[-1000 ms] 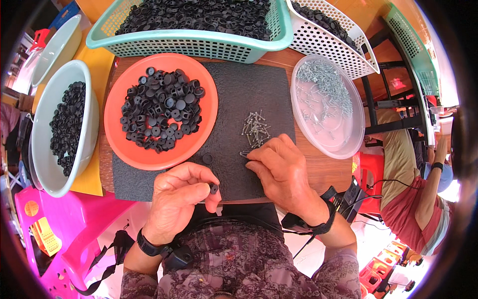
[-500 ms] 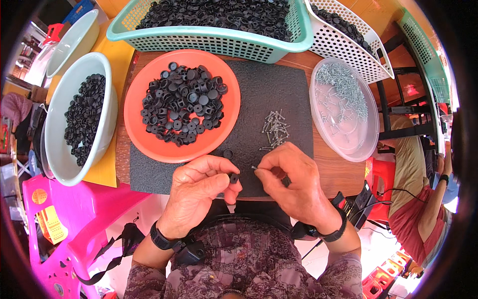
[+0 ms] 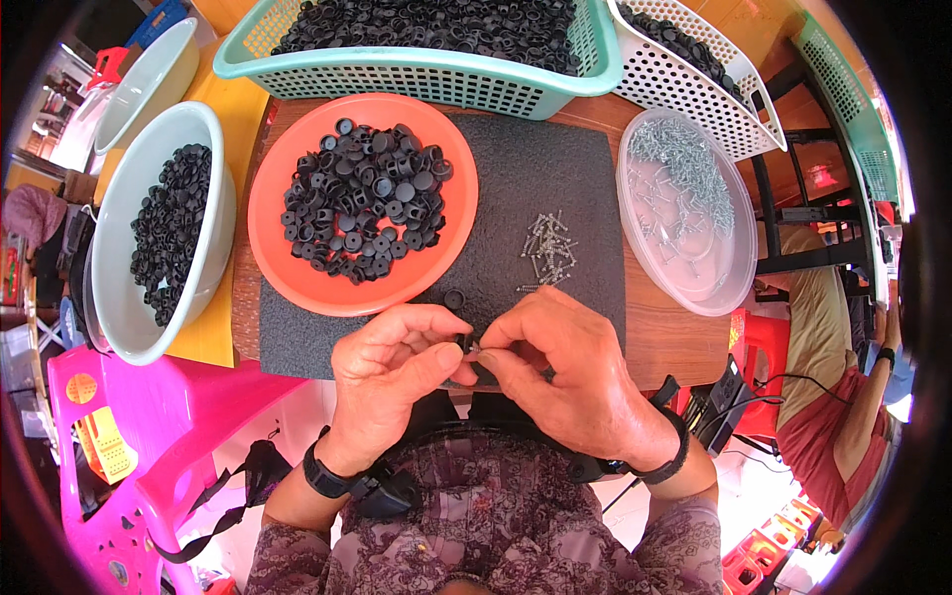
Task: The person picks up a black plastic component and a screw, inserts the screw into the component, and then places the assembled piece onto the table, repeating the process.
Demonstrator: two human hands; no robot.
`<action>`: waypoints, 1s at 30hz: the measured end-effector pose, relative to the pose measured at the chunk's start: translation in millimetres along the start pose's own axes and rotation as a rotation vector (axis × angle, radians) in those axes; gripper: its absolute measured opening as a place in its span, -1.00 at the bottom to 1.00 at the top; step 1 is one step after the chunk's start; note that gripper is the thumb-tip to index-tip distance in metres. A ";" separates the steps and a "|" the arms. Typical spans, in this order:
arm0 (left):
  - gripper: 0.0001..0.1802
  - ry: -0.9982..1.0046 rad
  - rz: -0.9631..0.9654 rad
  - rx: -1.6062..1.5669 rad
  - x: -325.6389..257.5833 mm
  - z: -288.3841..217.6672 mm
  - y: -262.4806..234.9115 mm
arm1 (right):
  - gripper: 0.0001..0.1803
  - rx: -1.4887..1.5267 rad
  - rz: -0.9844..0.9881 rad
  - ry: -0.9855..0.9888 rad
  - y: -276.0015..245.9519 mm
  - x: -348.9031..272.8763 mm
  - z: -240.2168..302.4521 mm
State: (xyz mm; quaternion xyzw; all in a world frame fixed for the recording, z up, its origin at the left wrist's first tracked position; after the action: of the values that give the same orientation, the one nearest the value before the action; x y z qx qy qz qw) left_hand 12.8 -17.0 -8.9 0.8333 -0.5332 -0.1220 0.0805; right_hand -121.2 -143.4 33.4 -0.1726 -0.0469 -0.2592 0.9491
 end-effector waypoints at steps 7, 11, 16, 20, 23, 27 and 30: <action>-0.75 0.082 -0.025 0.127 -3.9 -2.1 0.8 | -0.92 0.071 -0.045 0.183 1.9 0.2 3.5; -0.77 0.053 -0.022 0.024 -2.9 -1.7 -0.2 | -0.92 0.100 -0.028 0.186 1.2 1.3 6.7; -0.79 0.027 -0.010 -0.029 -0.1 -0.1 -1.1 | -0.92 0.099 -0.018 0.190 2.1 2.3 7.6; -0.79 0.026 -0.006 -0.013 -0.5 -0.4 -1.8 | -0.92 0.141 -0.022 0.220 3.5 2.5 8.9; -0.78 0.029 -0.020 0.034 -2.8 -1.1 -0.6 | -0.91 0.183 -0.043 0.231 4.8 1.8 11.2; -0.78 0.028 -0.020 -0.014 -3.2 -0.9 1.4 | -0.90 0.156 -0.063 0.173 8.0 1.0 12.0; -0.78 0.007 -0.023 -0.063 -2.0 -0.5 0.9 | -0.88 0.164 -0.084 0.116 10.4 1.1 10.2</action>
State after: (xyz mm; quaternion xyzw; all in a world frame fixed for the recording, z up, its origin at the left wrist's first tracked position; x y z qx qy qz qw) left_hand 11.3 -15.5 -7.9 0.8369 -0.5190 -0.1369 0.1071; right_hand -114.9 -131.9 40.0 -0.0769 -0.0201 -0.3037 0.9494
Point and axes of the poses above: each hand's wrist, its own x-axis towards the middle knuckle, its own y-axis out of the palm, z = x × y, the point moved 1 cm from there along x, towards the middle knuckle, and after that the axes turned 13 degrees about x, right-handed, at the moved point
